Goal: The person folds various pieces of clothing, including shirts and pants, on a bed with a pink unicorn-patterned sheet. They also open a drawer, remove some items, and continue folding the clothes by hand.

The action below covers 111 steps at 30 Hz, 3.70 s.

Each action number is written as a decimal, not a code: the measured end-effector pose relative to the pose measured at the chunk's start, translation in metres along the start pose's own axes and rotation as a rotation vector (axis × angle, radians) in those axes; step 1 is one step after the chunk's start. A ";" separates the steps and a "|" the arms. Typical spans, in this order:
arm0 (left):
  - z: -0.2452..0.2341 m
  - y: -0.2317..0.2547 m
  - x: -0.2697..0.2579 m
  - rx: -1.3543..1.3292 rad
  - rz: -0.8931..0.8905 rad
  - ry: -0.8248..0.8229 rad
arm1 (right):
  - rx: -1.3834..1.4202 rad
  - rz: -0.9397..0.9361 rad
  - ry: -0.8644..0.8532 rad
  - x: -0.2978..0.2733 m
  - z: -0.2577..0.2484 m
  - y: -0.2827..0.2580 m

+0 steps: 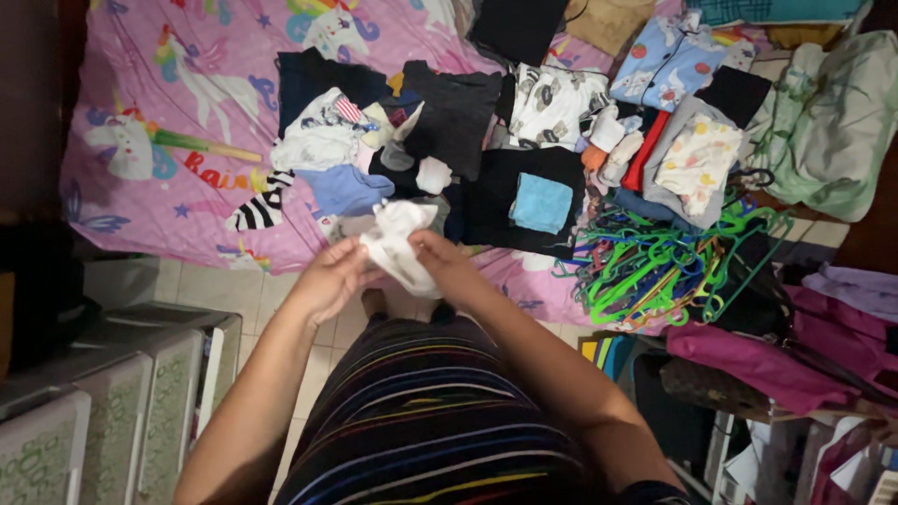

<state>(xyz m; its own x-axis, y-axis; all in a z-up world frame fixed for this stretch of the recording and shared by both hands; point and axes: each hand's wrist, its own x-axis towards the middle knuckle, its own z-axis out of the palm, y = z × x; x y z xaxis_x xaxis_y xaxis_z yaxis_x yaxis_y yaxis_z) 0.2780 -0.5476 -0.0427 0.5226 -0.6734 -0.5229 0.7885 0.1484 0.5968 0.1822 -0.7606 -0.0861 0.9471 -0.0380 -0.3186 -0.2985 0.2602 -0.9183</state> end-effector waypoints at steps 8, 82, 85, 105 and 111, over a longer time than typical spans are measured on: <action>0.004 0.028 0.012 -0.697 0.222 -0.129 | -0.411 -0.119 0.091 -0.005 -0.052 -0.050; 0.089 0.087 0.002 0.122 0.345 0.062 | 0.943 0.217 -0.351 0.009 -0.057 -0.127; 0.094 0.082 -0.002 0.140 0.362 0.090 | 0.747 0.174 -0.484 0.006 -0.048 -0.112; 0.114 0.081 -0.006 0.347 0.435 0.106 | 0.714 -0.019 -0.646 -0.001 -0.058 -0.115; 0.119 0.095 -0.036 0.485 0.414 0.030 | 0.821 0.005 -0.434 -0.004 -0.066 -0.152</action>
<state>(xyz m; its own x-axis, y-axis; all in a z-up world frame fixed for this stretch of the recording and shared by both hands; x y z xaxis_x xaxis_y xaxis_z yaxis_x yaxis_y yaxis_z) 0.2952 -0.5954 0.1048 0.7666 -0.6092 -0.2027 0.2871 0.0428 0.9569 0.2159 -0.8635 0.0392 0.9566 0.2863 -0.0540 -0.2827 0.8673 -0.4097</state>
